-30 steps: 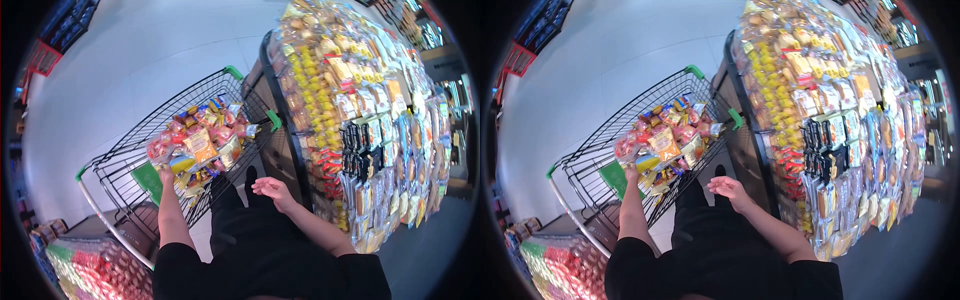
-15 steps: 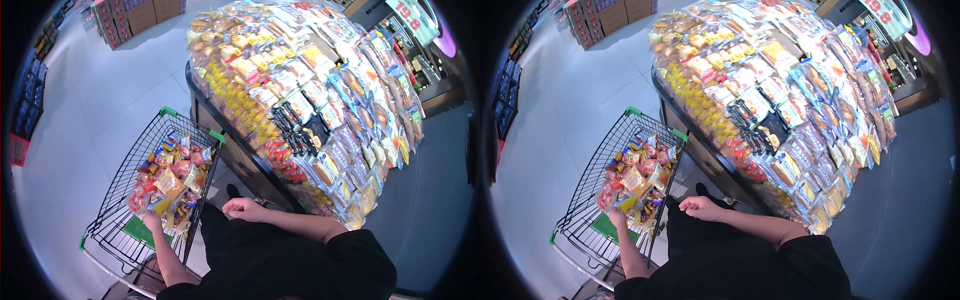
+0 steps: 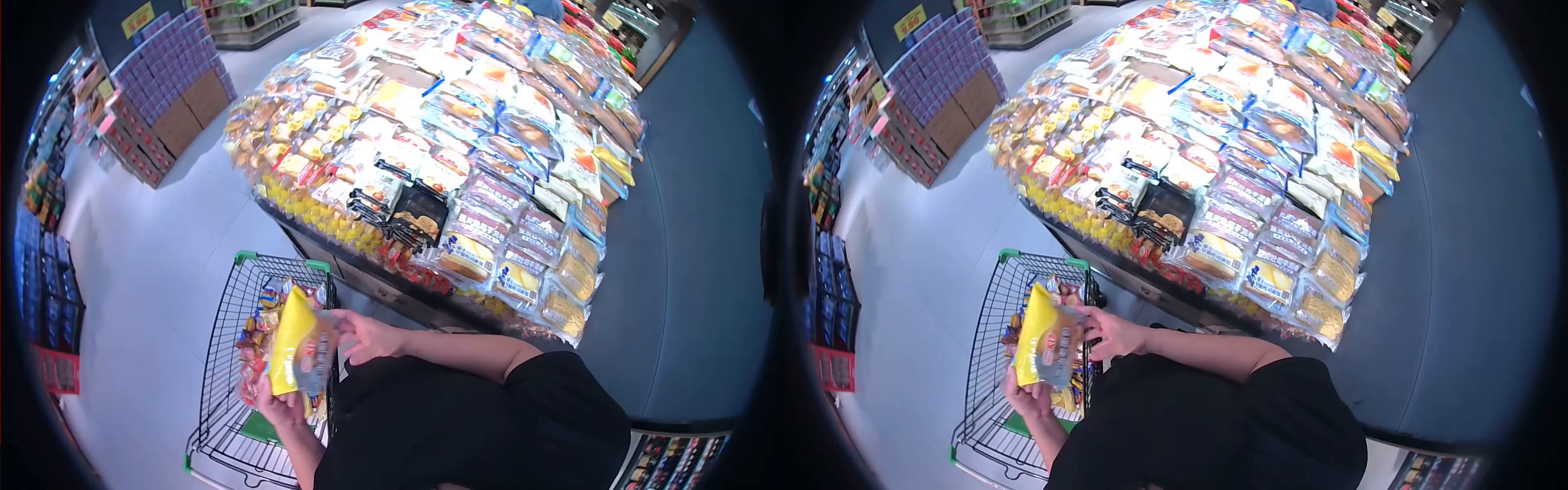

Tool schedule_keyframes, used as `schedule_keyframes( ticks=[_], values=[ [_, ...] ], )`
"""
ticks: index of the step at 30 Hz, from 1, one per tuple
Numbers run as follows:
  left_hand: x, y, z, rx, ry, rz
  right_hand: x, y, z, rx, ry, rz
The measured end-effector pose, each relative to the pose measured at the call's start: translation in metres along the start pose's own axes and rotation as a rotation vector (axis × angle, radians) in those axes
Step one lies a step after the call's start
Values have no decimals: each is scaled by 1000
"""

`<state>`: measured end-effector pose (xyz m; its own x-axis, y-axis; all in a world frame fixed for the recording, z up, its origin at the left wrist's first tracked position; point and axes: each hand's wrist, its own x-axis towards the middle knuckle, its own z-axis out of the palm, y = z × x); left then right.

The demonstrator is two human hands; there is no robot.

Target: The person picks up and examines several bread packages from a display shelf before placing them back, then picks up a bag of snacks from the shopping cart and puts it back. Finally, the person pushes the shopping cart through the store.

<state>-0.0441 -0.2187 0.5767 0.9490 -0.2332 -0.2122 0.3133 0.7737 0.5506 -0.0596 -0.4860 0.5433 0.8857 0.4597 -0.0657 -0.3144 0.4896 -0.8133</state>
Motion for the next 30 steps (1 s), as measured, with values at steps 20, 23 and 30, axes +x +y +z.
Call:
schedule_keyframes(
  ticks=[20, 23, 30],
  values=[
    [14, -61, 144, -75, -506, -623, -142, -114, -1, 386, 571, -906],
    [23, -61, 130, 57, -575, -601, -203, -151, -33, 380, 1032, -1300],
    [22, -60, 93, 72, -475, -646, -324, -196, -89, -56, 1742, -1530]
  ],
)
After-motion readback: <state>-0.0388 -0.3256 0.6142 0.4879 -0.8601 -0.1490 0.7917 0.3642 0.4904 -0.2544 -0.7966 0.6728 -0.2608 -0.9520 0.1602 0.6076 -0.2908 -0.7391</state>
